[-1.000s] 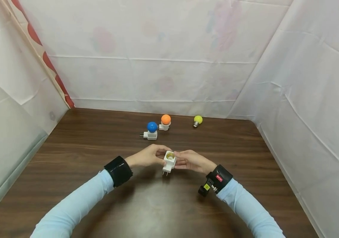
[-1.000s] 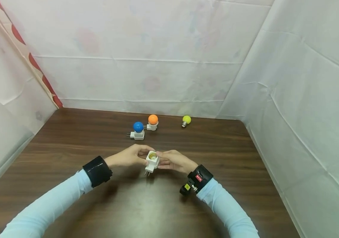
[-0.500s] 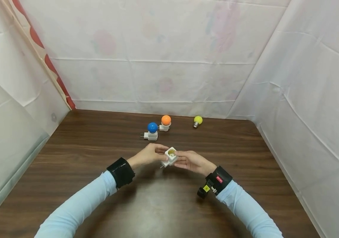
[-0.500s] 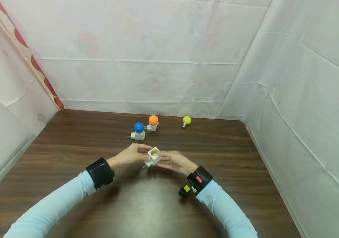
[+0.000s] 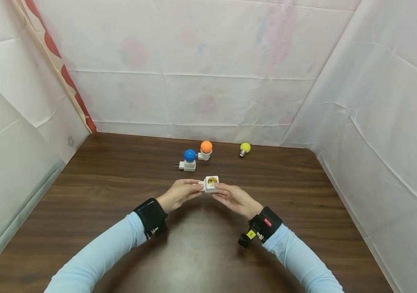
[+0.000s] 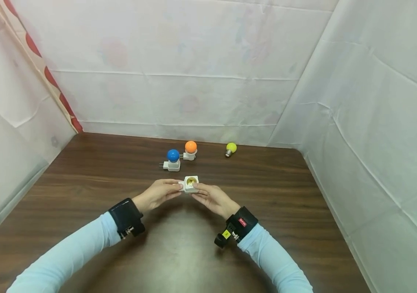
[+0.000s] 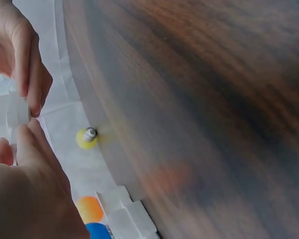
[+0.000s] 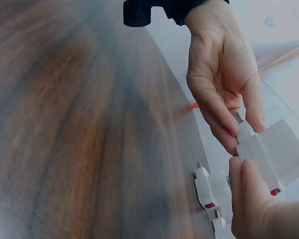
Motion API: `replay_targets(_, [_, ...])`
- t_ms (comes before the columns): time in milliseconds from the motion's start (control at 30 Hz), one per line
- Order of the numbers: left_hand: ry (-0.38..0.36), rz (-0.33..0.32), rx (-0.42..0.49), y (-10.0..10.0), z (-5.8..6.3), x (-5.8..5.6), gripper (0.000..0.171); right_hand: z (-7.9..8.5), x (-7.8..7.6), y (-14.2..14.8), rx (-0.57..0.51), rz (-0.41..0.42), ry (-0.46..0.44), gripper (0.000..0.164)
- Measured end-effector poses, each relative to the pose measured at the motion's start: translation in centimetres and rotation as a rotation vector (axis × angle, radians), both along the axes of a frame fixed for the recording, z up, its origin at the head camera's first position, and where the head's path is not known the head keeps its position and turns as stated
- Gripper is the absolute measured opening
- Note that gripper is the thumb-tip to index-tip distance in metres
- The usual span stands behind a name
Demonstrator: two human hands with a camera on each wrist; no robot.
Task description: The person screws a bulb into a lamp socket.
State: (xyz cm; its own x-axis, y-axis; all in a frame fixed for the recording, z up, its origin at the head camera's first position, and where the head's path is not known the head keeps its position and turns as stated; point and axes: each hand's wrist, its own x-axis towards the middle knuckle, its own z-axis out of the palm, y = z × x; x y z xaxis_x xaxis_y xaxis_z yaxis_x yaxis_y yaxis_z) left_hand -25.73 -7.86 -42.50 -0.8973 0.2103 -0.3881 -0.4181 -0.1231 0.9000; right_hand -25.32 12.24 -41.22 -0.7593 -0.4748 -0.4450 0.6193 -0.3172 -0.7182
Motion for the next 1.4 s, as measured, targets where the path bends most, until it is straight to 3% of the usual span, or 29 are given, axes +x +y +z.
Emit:
replay_targets(333, [-0.035, 0.016, -0.006, -0.4, -1.1, 0.0, 0.038, -1.0, 0.9, -0.3, -0.033, -0.009, -0.035, 0.048])
replay_targets(533, [-0.018, 0.008, -0.021, -0.1, -1.3, 0.1, 0.039, -1.3, 0.7, 0.0, 0.02, 0.026, 0.014, 0.047])
replay_targets(700, [0.007, 0.025, -0.003, 0.2, -1.8, 0.1, 0.038, -1.8, 0.1, 0.7, 0.096, 0.114, 0.108, 0.05])
replay_targets(900, [-0.012, 0.039, 0.021, 0.3, -2.4, 0.7, 0.039, -2.4, -1.0, 2.5, 0.275, 0.262, 0.269, 0.064])
replay_targets(1000, [-0.03, 0.042, 0.035, 0.0, -2.7, 1.1, 0.04, -2.5, -2.8, 3.7, 0.348, 0.206, 0.314, 0.065])
replay_targets(1133, [-0.037, 0.003, 0.044, -0.2, -2.8, 1.4, 0.042, -2.0, -7.0, 5.7, 0.481, -0.03, 0.358, 0.058])
replay_targets(1267, [-0.03, -0.041, 0.056, -0.4, -2.7, 1.8, 0.045, -1.2, -11.9, 7.5, 0.747, -0.275, 0.432, 0.049])
replay_targets(1400, [-0.041, -0.078, 0.073, -0.5, -2.4, 1.9, 0.046, -0.8, -15.8, 8.8, 1.0, -0.351, 0.413, 0.046])
